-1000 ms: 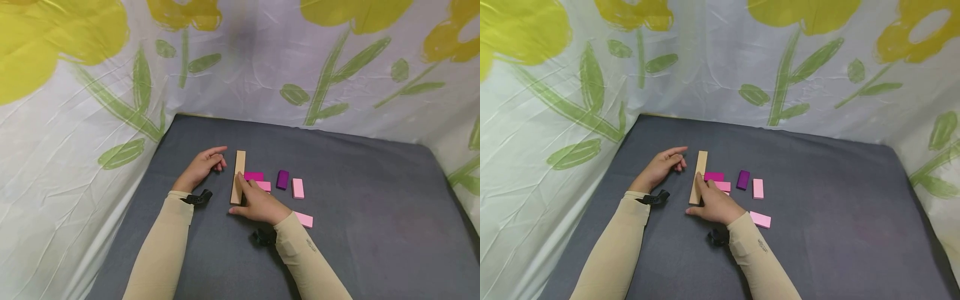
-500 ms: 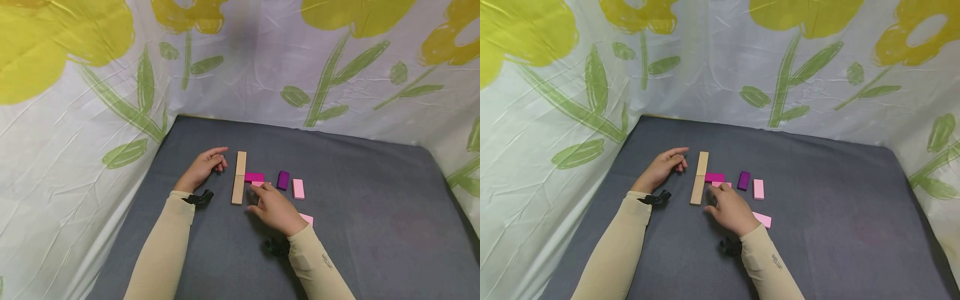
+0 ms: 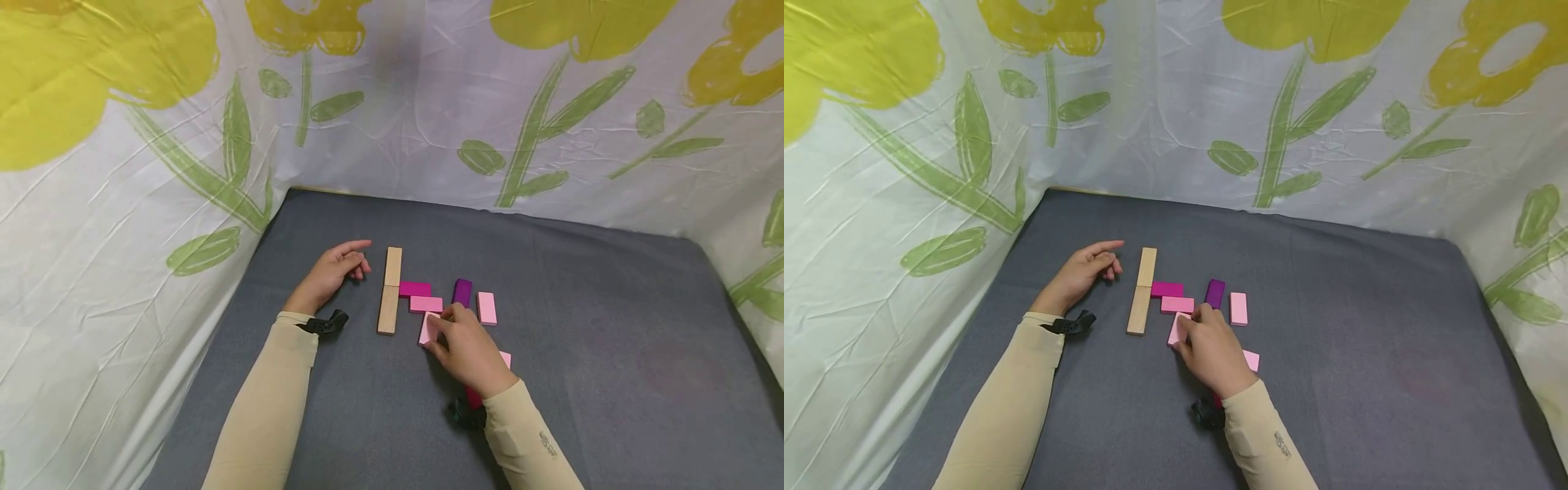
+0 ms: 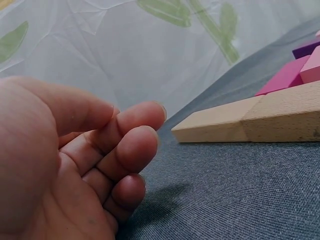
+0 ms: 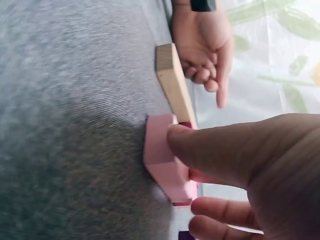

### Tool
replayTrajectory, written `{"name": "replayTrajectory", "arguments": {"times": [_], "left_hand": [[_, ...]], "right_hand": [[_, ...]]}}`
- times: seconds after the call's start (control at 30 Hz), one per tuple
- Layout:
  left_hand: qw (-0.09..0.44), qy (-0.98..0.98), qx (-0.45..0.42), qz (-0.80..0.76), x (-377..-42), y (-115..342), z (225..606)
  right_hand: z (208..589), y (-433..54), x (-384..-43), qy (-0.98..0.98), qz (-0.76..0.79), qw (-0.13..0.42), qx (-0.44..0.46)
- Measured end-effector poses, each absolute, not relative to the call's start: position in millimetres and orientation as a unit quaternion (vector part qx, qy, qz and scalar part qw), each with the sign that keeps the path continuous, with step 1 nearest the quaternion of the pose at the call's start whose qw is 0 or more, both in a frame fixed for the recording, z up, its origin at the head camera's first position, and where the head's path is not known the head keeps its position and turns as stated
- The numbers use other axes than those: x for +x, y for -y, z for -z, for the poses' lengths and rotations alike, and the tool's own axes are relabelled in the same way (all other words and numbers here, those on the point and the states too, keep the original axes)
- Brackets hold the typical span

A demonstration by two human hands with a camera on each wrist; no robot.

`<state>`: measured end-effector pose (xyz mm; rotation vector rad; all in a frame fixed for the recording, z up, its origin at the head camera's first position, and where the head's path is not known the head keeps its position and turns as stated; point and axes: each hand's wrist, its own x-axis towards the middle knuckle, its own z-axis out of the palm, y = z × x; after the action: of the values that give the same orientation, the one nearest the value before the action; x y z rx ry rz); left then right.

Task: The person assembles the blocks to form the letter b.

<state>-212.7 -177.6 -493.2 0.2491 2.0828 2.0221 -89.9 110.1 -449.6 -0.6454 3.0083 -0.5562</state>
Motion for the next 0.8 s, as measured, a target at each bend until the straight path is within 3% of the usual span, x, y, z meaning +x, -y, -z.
{"name": "replayTrajectory", "arguments": {"times": [0.37,0.8], "left_hand": [[0.114,-0.713,0.076,-0.687,-210,178,490],[0.110,-0.714,0.077,-0.687,-211,178,492]], "right_hand": [[453,-107,-72,-0.954,0.162,-0.018,-0.252],[457,-90,-54,-0.943,0.166,-0.009,-0.289]]}}
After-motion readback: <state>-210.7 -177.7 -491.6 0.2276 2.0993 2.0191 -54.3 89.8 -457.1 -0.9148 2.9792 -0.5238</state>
